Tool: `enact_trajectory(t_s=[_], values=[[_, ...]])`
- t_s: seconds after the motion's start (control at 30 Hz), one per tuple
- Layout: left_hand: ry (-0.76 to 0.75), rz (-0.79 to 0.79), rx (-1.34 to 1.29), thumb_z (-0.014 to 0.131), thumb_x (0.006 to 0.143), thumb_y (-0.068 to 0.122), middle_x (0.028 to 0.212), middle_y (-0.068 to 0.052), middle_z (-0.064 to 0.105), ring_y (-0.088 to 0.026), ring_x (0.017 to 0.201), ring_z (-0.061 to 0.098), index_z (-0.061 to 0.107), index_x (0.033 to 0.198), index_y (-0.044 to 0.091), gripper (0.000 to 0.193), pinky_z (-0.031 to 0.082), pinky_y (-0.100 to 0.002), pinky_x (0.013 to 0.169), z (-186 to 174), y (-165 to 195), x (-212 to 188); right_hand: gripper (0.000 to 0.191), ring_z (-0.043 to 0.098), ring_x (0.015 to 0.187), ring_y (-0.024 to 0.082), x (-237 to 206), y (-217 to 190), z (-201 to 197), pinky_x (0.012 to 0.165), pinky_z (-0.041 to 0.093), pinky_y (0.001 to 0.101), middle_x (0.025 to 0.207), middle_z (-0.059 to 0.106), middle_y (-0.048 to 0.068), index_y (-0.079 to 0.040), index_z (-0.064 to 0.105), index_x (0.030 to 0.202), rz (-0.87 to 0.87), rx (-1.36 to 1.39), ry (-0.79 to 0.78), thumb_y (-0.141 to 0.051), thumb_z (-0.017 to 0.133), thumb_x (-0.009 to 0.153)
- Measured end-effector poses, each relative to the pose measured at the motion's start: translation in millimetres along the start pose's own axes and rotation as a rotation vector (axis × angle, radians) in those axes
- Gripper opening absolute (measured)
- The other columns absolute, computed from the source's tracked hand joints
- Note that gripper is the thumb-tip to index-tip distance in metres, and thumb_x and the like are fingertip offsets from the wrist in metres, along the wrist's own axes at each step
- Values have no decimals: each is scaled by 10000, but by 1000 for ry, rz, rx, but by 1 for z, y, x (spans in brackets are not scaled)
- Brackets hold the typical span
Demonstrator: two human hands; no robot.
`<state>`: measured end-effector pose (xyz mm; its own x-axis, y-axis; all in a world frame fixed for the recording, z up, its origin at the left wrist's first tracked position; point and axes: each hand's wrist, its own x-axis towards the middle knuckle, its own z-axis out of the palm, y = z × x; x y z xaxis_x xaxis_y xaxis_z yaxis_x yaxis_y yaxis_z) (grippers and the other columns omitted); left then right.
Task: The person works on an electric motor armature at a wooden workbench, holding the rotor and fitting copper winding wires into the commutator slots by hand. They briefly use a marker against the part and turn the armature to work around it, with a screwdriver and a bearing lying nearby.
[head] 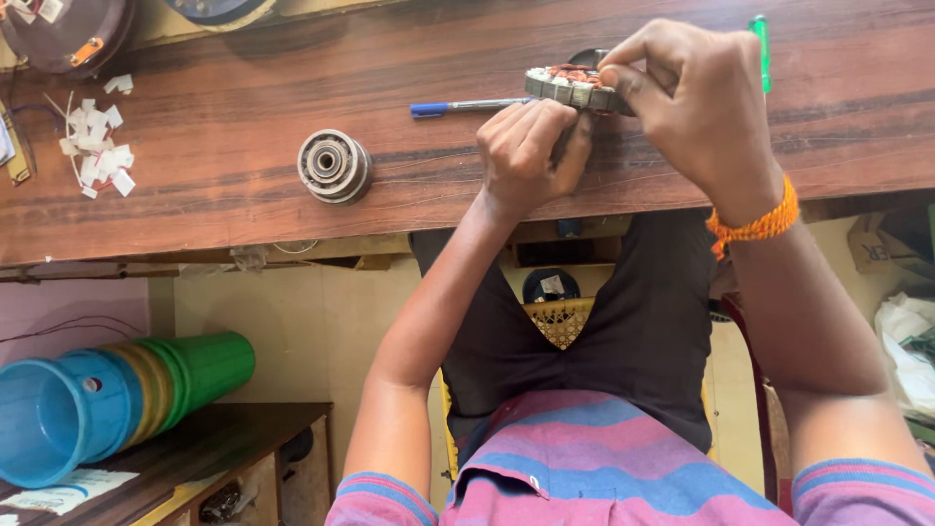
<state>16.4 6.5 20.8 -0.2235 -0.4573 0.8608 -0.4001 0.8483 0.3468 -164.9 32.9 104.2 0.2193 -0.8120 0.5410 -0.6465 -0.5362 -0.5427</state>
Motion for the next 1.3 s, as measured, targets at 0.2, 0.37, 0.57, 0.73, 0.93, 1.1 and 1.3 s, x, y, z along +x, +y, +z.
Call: enact_trajectory(t_s=[0.2,0.37,0.57,0.73,0.93,1.1,1.3], values=[[-55,73,223,775,871,80,833,-32,622,-197,790,618,628,918,106,157,474,-375,740,5,-1,-6,40,614,720,50,9,33,7,594,459,220,843,707,45,9,764,1084,230,176,-112,-22,756,1058],[-155,171,152,836,958,315,1325,-20,616,-202,1264,539,535,1382,168,540,359,-417,1045,15,-12,-6,96,711,882,63,2,51,-1,743,580,194,991,736,51,33,714,1124,310,483,-146,7,688,1036],[-176,8,-52,837,950,324,1361,94,616,-127,1282,547,479,1432,203,613,385,-364,1087,18,-20,-5,90,679,894,67,-12,30,-23,789,561,204,966,708,63,42,700,1062,324,462,-108,-16,710,994],[-229,-33,-21,829,938,262,1318,101,623,-163,1225,555,620,1328,268,442,398,-322,1016,12,-16,-4,97,644,821,43,-15,-1,-32,688,503,196,907,708,37,35,709,1037,350,307,-113,-21,724,960],[-224,-46,-42,807,952,251,1319,89,620,-170,1229,553,622,1330,253,421,399,-324,1014,8,-11,2,85,438,558,91,-21,-19,-24,510,349,288,671,577,77,29,735,998,270,24,-105,5,785,933],[-217,-45,-68,799,952,252,1322,82,618,-140,1178,563,620,1340,249,427,405,-322,1015,9,-13,1,62,518,616,125,-38,-17,-13,571,412,284,752,619,115,38,718,1032,187,4,-51,55,734,975],[-196,-57,-84,796,940,273,1276,74,572,-146,1197,570,635,1321,266,414,402,-320,1000,14,-17,-2,109,654,700,99,-61,0,7,663,492,270,909,742,101,-29,754,1128,156,-37,-74,37,730,1045]])
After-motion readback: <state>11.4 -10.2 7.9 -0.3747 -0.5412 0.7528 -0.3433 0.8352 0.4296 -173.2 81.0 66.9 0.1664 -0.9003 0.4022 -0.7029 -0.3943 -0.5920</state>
